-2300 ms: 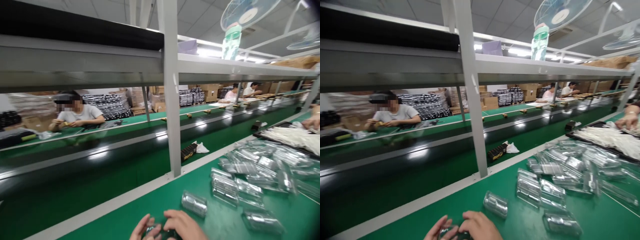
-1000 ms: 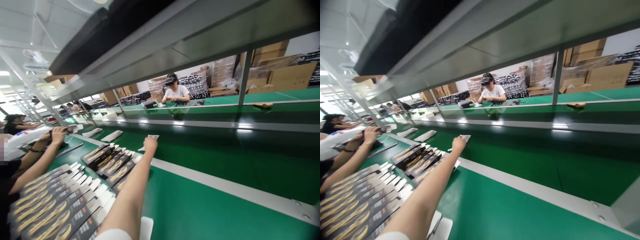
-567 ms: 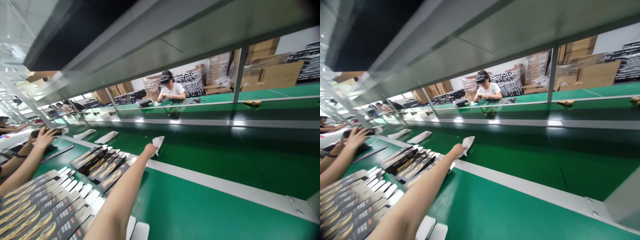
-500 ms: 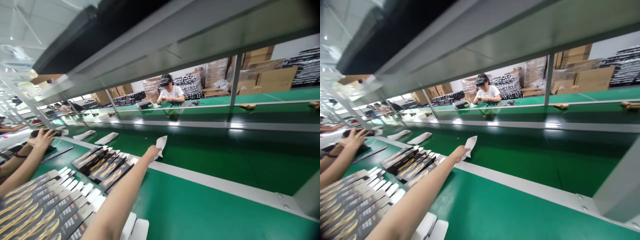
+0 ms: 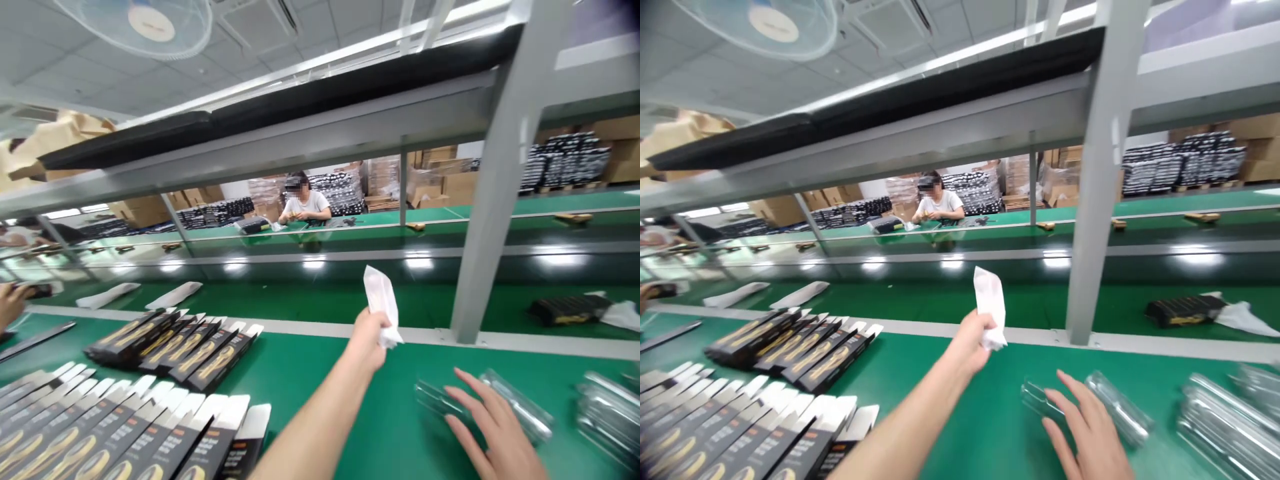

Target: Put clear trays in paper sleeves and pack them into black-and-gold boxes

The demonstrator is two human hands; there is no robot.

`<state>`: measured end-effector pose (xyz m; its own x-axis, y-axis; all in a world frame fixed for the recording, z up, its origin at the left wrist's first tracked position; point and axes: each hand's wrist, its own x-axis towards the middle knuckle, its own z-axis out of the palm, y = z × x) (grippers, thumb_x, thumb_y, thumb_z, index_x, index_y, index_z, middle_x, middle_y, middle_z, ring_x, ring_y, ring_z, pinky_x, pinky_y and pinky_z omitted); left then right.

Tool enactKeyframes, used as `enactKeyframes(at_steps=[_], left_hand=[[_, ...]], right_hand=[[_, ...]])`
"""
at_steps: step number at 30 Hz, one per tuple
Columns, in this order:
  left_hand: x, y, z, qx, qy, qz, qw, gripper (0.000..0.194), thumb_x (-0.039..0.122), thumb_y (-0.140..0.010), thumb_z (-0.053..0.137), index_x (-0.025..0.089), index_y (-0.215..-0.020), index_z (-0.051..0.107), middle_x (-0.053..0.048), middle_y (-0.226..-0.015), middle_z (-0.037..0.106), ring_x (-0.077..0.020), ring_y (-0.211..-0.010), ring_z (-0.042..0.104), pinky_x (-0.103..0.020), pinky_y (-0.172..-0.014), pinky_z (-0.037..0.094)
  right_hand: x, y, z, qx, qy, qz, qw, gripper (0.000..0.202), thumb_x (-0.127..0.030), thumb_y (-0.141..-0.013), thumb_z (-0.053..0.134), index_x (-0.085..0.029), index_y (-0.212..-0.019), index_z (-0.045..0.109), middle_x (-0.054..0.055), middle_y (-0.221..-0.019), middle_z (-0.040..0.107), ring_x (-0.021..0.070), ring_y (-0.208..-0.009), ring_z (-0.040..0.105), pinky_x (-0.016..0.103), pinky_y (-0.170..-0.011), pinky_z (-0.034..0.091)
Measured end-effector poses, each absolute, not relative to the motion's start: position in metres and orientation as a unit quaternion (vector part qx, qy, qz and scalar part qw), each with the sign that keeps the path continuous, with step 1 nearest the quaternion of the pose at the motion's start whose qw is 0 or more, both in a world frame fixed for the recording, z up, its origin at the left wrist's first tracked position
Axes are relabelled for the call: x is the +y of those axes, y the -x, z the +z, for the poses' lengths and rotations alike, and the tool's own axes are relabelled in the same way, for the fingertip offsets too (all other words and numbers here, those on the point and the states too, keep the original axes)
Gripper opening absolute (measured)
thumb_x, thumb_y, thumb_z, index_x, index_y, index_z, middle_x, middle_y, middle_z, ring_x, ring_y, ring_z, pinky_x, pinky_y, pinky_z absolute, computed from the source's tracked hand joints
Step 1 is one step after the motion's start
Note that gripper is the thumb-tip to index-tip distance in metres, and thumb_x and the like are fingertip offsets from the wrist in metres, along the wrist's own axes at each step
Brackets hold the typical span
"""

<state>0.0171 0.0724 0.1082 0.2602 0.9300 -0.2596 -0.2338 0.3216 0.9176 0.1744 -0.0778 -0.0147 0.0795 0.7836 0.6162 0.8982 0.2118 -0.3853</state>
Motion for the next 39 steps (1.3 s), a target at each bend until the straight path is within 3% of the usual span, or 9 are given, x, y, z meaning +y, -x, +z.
enactKeyframes(at_steps=[4,8,11,15,19,23,28,31,39], left_hand=[[-0.010,-0.036,0.087,0.364,-0.352,0.400,0.764,0.046,0.006,-0.054,0.047,0.009,-0.099,0.055,-0.003,-0.073,0.057,-0.0103,-0.058,0.051,-0.022,-0.053,0.038],[-0.066,-0.024,0.057,0.339,-0.303,0.324,0.829,0.070,0.009,-0.048,0.047,0.014,-0.118,0.050,-0.001,-0.070,0.060,-0.0116,-0.056,0.053,-0.023,-0.057,0.038],[-0.083,-0.007,0.050,0.308,-0.317,0.252,0.861,0.074,0.005,-0.049,0.054,0.018,-0.122,0.049,-0.001,-0.079,0.065,-0.0161,-0.071,0.061,-0.025,-0.067,0.042],[-0.087,0.007,0.067,0.234,-0.223,0.286,0.902,0.043,0.020,-0.064,0.068,0.015,-0.106,0.059,-0.008,-0.096,0.068,-0.0236,-0.095,0.063,-0.031,-0.080,0.046],[-0.082,0.007,0.081,0.306,-0.072,0.332,0.890,0.029,0.032,-0.082,0.060,0.012,-0.102,0.060,-0.010,-0.094,0.069,-0.0211,-0.089,0.065,-0.030,-0.081,0.048],[-0.076,0.007,0.075,0.370,0.003,0.362,0.856,0.015,0.020,-0.082,0.059,0.010,-0.093,0.059,-0.010,-0.086,0.069,-0.0199,-0.085,0.066,-0.030,-0.082,0.049],[-0.063,0.018,0.071,0.392,0.019,0.370,0.842,0.029,0.042,-0.081,0.062,0.015,-0.092,0.057,-0.005,-0.077,0.064,-0.0207,-0.075,0.065,-0.033,-0.066,0.050],[-0.051,0.026,0.075,0.391,-0.020,0.444,0.806,0.024,0.034,-0.079,0.065,0.021,-0.095,0.054,0.003,-0.071,0.058,-0.0116,-0.056,0.055,-0.026,-0.054,0.044],[-0.057,0.033,0.070,0.390,-0.140,0.400,0.818,0.026,0.011,-0.070,0.055,0.014,-0.095,0.048,0.005,-0.053,0.042,-0.0054,-0.043,0.036,-0.017,-0.043,0.025]], right_hand=[[-0.087,-0.159,0.019,-0.579,0.603,0.215,0.505,0.041,-0.045,-0.095,0.037,-0.028,-0.132,0.043,0.006,-0.133,0.051,0.0185,-0.117,0.053,0.031,-0.093,0.050],[-0.099,-0.150,0.043,-0.560,0.569,0.375,0.472,0.056,-0.051,-0.091,0.045,-0.017,-0.135,0.041,0.013,-0.136,0.047,0.0246,-0.122,0.048,0.039,-0.103,0.040],[-0.112,-0.146,0.060,-0.602,0.606,0.339,0.394,0.050,-0.050,-0.092,0.043,-0.022,-0.133,0.043,0.008,-0.135,0.050,0.0249,-0.120,0.049,0.041,-0.102,0.040],[-0.123,-0.130,0.073,-0.666,0.626,0.267,0.307,0.046,-0.042,-0.094,0.039,-0.024,-0.136,0.042,0.006,-0.132,0.053,0.0229,-0.116,0.054,0.038,-0.097,0.047],[-0.122,-0.102,0.064,-0.747,0.614,0.002,0.254,0.044,-0.025,-0.091,0.034,-0.011,-0.131,0.047,0.014,-0.109,0.066,0.0239,-0.081,0.068,0.033,-0.061,0.060],[-0.126,-0.092,0.045,-0.772,0.548,-0.227,0.227,0.043,-0.009,-0.086,0.031,-0.003,-0.122,0.053,0.017,-0.111,0.065,0.0254,-0.091,0.067,0.031,-0.068,0.060],[-0.151,-0.119,0.052,-0.835,0.502,-0.124,0.188,0.037,-0.016,-0.091,0.031,-0.016,-0.120,0.054,0.010,-0.110,0.066,0.0191,-0.091,0.067,0.023,-0.069,0.058],[-0.149,-0.143,0.060,-0.826,0.513,-0.018,0.233,0.034,-0.014,-0.095,0.028,-0.024,-0.109,0.057,0.003,-0.098,0.066,0.0134,-0.089,0.064,0.020,-0.074,0.056],[-0.075,-0.175,0.025,-0.749,0.629,-0.001,0.210,0.034,-0.022,-0.091,0.048,-0.021,-0.124,0.055,0.013,-0.126,0.054,0.0323,-0.112,0.050,0.055,-0.091,0.047]])
